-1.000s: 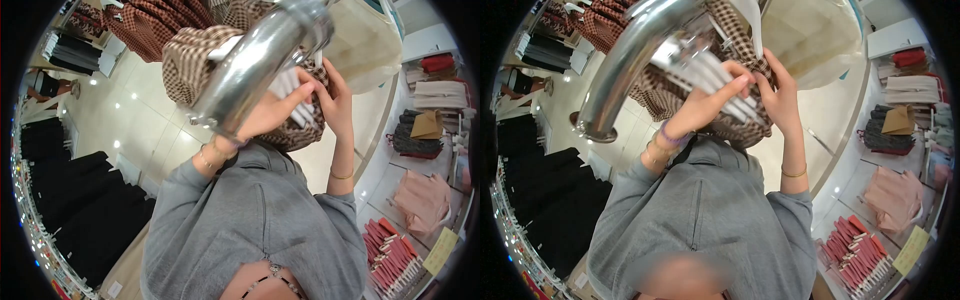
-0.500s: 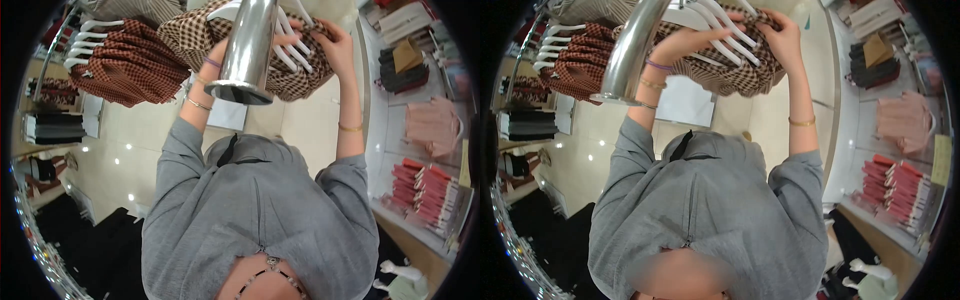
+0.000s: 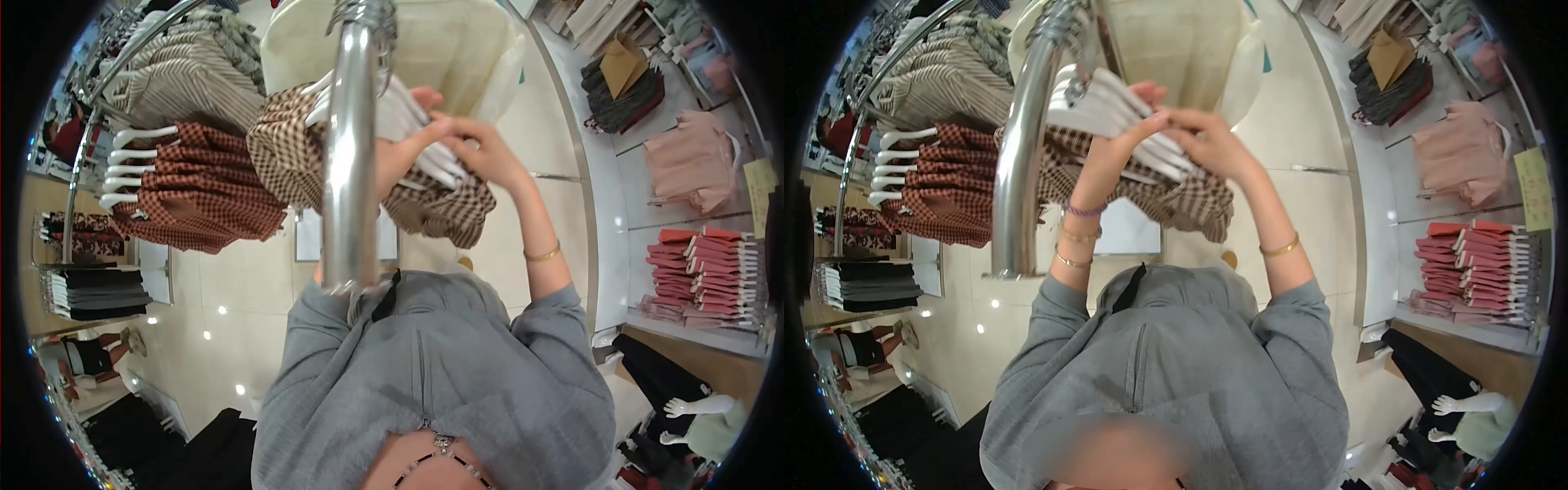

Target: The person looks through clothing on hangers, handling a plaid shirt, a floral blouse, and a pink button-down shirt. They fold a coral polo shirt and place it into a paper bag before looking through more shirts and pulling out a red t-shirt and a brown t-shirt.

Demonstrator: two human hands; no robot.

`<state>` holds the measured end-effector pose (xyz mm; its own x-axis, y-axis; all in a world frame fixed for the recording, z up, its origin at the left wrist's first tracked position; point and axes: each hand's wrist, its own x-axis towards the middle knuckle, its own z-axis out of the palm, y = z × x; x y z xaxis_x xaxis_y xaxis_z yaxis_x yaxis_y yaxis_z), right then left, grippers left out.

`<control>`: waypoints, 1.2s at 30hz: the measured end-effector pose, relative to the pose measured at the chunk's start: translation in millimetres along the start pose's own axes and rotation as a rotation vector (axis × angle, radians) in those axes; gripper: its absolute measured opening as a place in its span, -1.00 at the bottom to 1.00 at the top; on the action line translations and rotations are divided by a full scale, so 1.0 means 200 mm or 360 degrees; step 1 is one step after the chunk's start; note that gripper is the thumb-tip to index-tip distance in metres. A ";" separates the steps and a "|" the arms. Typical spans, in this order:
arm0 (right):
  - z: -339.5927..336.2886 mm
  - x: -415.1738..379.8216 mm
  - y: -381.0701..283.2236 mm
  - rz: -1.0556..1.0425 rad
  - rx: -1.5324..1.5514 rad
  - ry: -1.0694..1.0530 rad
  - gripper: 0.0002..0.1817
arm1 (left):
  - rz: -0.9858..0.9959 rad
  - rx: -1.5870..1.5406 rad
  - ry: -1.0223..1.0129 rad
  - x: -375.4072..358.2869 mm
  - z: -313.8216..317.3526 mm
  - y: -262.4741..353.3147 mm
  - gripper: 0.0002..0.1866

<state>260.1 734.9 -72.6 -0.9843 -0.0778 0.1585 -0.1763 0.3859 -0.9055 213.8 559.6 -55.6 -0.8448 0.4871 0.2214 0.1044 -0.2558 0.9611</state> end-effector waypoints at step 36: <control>-0.97 0.92 0.96 0.1481 0.2168 -0.1307 -0.72 | 0.1031 0.1212 0.1282 1.41 1.03 -0.55 -0.49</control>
<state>44.2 973.7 -141.7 -0.4217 -0.8364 -0.3501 0.8970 -0.3284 -0.2958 72.4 897.9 -65.2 -0.5769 -0.2545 0.7761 0.6602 0.4142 0.6266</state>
